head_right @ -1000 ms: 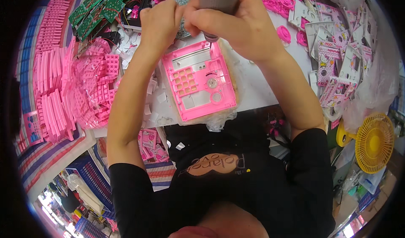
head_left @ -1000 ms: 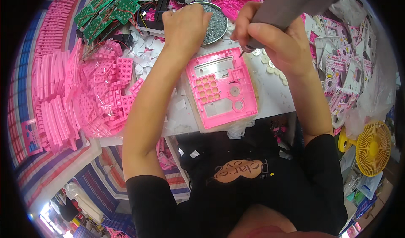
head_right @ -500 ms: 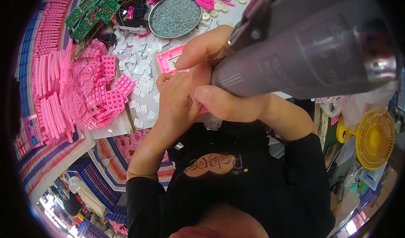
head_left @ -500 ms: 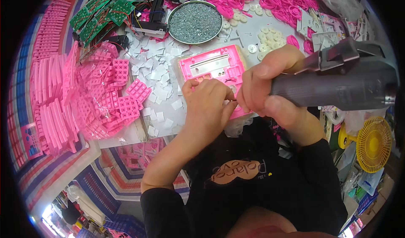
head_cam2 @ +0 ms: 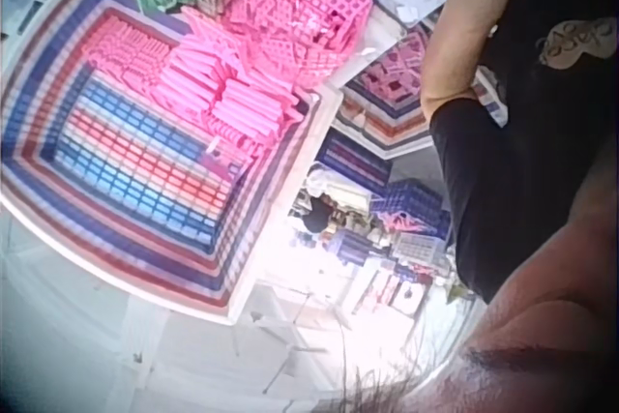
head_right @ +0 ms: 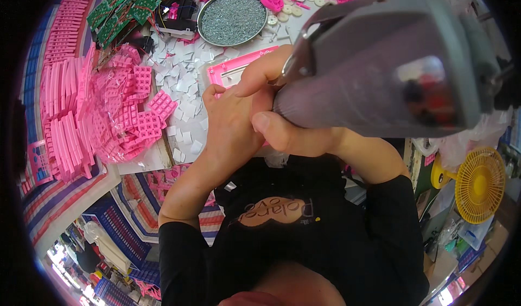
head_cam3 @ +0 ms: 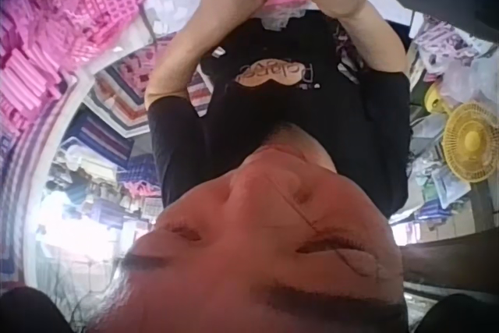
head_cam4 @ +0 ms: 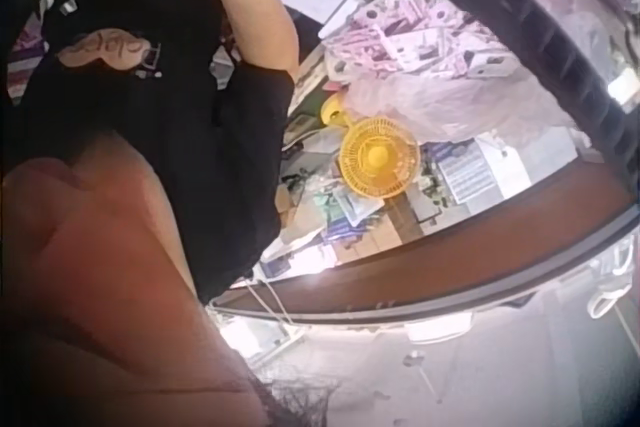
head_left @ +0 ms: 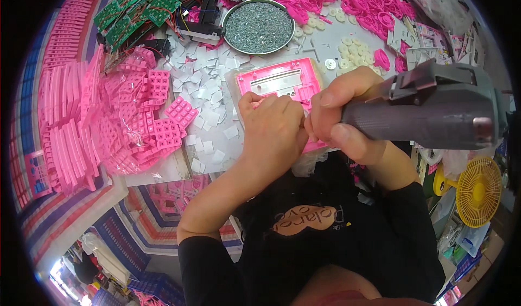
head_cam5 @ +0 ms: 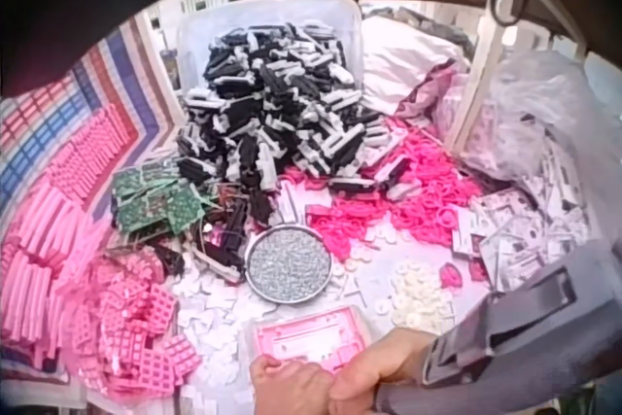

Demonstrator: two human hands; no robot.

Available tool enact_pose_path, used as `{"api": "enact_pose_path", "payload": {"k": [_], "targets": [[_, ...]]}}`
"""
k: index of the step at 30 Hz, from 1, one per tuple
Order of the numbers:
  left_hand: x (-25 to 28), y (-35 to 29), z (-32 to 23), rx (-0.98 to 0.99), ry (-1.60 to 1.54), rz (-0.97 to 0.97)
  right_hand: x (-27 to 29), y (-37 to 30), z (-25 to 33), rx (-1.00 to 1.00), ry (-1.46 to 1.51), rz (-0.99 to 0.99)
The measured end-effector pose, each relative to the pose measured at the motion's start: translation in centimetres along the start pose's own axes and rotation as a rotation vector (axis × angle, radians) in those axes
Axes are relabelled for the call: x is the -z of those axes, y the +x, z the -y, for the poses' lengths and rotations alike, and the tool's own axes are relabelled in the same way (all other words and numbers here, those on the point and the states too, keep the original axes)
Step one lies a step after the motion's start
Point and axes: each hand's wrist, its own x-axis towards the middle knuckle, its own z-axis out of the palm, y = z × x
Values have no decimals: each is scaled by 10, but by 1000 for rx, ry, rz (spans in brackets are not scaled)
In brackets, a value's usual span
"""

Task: Assembling electronic components and plastic parts into toy calculators using a hot glue gun.

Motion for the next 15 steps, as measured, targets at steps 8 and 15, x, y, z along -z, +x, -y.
{"api": "enact_pose_path", "payload": {"k": [8,15], "targets": [[2,-3,18,-120,-67,-20,4,-2,-26,-35,-5,-109],[-9,-9,29,-183,69,-45,1,-7,-42,-92,-323,98]]}}
